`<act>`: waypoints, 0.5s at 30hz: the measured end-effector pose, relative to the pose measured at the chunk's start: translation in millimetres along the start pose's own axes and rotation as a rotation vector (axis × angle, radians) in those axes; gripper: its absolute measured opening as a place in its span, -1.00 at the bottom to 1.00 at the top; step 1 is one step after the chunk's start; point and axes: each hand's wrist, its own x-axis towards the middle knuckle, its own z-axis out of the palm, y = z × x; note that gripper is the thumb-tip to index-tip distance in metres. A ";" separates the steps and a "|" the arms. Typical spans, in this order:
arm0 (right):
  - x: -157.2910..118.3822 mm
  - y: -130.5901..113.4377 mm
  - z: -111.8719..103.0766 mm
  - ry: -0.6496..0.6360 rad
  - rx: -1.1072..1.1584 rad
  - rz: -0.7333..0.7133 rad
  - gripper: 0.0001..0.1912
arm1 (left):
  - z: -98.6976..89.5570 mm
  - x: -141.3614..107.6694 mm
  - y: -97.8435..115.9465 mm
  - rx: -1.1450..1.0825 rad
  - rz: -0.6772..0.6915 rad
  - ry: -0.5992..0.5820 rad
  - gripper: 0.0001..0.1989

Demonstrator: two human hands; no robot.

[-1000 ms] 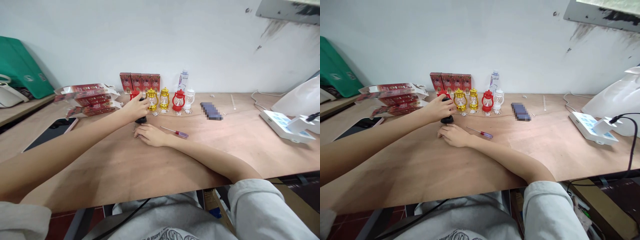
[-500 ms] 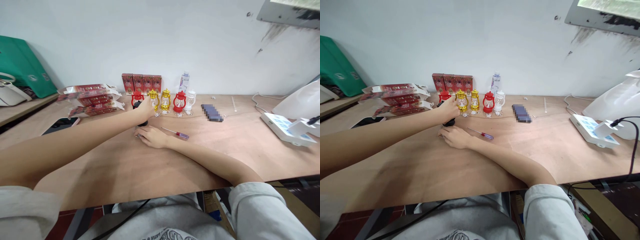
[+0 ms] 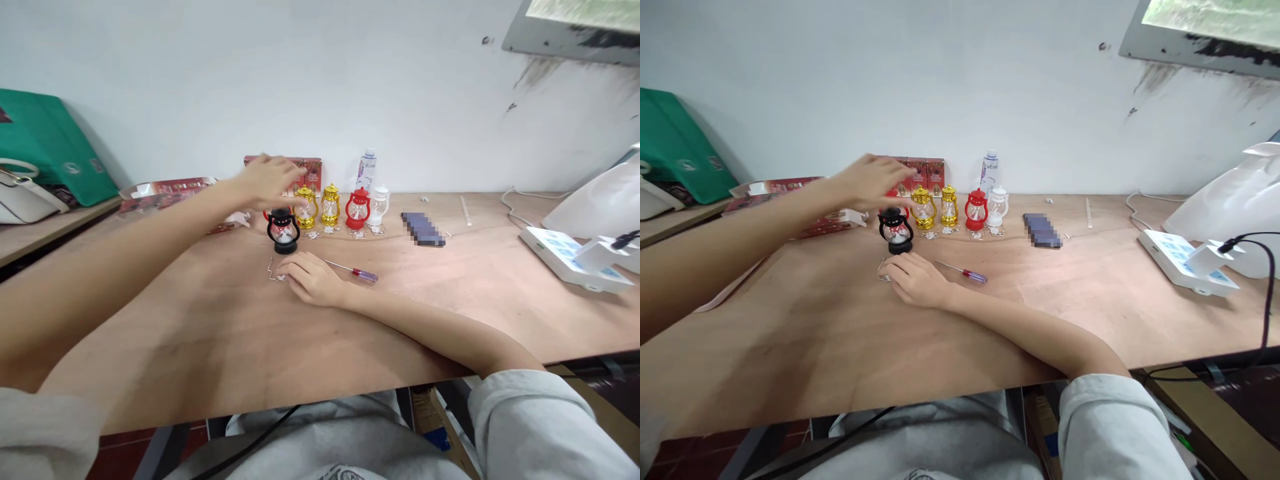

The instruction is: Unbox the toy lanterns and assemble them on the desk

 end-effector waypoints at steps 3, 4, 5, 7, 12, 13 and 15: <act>-3.7 -3.5 -3.9 0.033 -0.015 -0.055 -0.79 | 7.9 15.4 -54.1 -0.086 -0.217 0.024 -0.39; -4.4 -4.3 -4.7 0.034 -0.016 -0.057 -0.79 | 14.8 21.8 -71.3 -0.120 -0.302 -0.005 -0.44; -4.7 -4.8 -5.3 0.031 -0.015 -0.051 -0.78 | 23.3 28.2 -86.8 -0.172 -0.371 -0.037 -0.48; -4.5 -5.7 -5.9 0.029 -0.011 -0.041 -0.78 | 43.3 40.0 -110.6 -0.206 -0.432 -0.061 -0.49; -2.8 -7.1 -3.8 0.086 -0.001 -0.042 -0.80 | 87.4 59.9 -134.6 -0.229 -0.545 0.002 -0.34; -2.6 -7.1 -2.9 0.085 0.001 -0.037 -0.80 | 92.8 62.4 -136.8 -0.225 -0.553 0.018 -0.31; -2.3 -6.8 -1.1 0.069 0.009 -0.031 -0.79 | 99.9 66.0 -140.8 -0.217 -0.561 0.031 -0.26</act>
